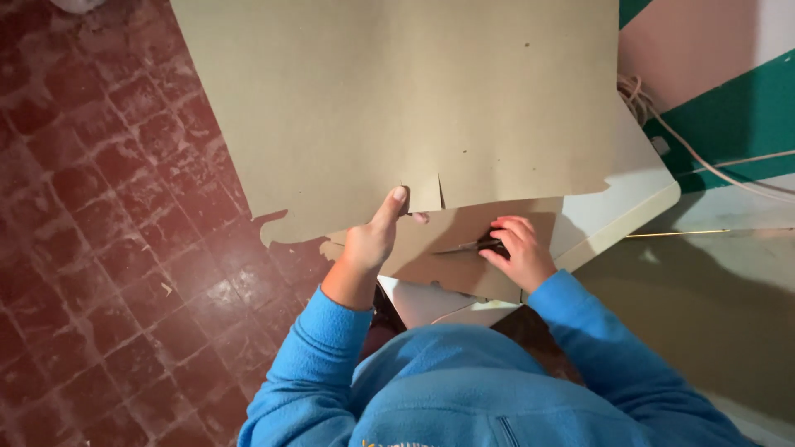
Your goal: Cutting and organizing cardboard sheets for box assembly using scissors.
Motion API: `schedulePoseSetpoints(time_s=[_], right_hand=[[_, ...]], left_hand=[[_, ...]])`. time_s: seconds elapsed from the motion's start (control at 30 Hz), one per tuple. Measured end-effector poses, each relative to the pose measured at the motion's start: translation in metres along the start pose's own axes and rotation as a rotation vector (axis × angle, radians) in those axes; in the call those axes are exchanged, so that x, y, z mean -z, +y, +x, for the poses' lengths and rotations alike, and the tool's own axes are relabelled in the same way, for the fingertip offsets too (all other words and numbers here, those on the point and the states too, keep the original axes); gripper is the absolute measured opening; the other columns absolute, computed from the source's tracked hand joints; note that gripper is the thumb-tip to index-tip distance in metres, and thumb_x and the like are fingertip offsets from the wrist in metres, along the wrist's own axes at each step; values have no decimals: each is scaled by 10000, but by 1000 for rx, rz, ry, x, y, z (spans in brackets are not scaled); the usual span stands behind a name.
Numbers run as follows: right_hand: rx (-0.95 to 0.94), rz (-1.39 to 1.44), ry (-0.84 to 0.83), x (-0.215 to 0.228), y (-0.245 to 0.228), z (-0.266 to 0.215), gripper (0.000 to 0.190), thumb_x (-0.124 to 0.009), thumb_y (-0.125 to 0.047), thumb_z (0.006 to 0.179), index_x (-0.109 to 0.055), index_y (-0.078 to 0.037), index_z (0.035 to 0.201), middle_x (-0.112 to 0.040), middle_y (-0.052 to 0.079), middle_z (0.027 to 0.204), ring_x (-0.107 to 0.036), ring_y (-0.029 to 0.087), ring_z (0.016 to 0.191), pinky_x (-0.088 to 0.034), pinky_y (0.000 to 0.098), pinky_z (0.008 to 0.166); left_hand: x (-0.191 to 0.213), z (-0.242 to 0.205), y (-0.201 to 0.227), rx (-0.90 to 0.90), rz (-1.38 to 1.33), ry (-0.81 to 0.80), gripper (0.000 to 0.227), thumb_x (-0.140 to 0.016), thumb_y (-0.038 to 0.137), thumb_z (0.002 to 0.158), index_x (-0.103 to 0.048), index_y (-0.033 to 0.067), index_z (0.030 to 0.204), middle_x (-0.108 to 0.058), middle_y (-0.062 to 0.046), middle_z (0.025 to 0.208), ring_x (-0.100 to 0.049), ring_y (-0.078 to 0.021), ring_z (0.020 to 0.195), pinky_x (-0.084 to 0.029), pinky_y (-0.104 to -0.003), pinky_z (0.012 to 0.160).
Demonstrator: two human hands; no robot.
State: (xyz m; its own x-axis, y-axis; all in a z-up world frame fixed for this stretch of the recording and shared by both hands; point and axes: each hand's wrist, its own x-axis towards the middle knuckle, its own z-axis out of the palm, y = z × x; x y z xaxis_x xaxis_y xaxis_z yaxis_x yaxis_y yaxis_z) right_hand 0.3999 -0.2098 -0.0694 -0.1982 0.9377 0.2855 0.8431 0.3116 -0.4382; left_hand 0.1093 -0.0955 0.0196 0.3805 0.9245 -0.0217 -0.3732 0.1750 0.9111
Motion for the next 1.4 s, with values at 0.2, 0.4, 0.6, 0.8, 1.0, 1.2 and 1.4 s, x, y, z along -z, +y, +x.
schedulePoseSetpoints(time_s=[0.2, 0.4, 0.6, 0.8, 1.0, 1.2, 1.4], right_hand=[[-50, 25, -34, 2, -1, 9, 347, -866, -219, 742, -623, -25, 897, -654, 154, 1173, -556, 374, 1268, -472, 468, 1040], [-76, 11, -14, -4, 2, 1, 351, -875, -220, 732, -675, -15, 933, -632, 180, 1195, -555, 371, 1225, -471, 468, 1024], [-109, 22, -2, 5, -6, 7, 328, -886, -184, 702, -664, -18, 876, -631, 171, 1200, -533, 386, 1255, -462, 481, 1023], [-131, 50, -36, 5, -1, 7, 341, -880, -208, 715, -642, -12, 860, -636, 164, 1172, -530, 388, 1276, -480, 475, 1006], [-724, 729, 234, 19, 48, 10, 270, -576, -250, 1041, -650, -29, 1177, -714, 103, 1155, -653, 233, 1065, -524, 389, 964], [-500, 1301, 412, 106, 6, 70, 368, -501, -311, 1037, -632, -36, 1243, -718, 50, 1183, -668, 169, 1085, -528, 322, 1010], [-564, 761, 217, 97, 28, 70, 212, -701, -149, 1037, -669, 16, 1166, -661, 11, 1020, -568, 75, 911, -468, 240, 838]], left_hand=[[5, 4, -24, 30, -122, -56, 347, -479, 246, 1096, -603, -11, 899, -632, -84, 867, -647, -224, 873, -535, -404, 900], [15, 8, -59, 164, -359, 74, 286, -531, 240, 1059, -625, -9, 956, -548, -49, 890, -635, -239, 865, -539, -436, 927], [14, 3, -47, 143, -257, 37, 345, -520, 288, 1091, -607, -10, 941, -593, -74, 905, -648, -242, 907, -514, -391, 927], [4, 1, -31, 162, -324, 93, 304, -546, 258, 1062, -628, -14, 954, -571, -52, 884, -637, -238, 889, -504, -398, 908], [16, -3, -29, 24, -286, 87, 197, -600, 147, 1053, -600, -20, 949, -555, -52, 849, -607, -211, 771, -589, -422, 749], [18, -1, -19, 115, -187, 122, 144, -584, 107, 989, -626, -27, 957, -623, -72, 854, -663, -218, 738, -595, -375, 701], [31, -5, -52, 108, -123, 45, 212, -614, 126, 1065, -625, -66, 976, -579, -83, 840, -666, -226, 756, -623, -392, 731]])
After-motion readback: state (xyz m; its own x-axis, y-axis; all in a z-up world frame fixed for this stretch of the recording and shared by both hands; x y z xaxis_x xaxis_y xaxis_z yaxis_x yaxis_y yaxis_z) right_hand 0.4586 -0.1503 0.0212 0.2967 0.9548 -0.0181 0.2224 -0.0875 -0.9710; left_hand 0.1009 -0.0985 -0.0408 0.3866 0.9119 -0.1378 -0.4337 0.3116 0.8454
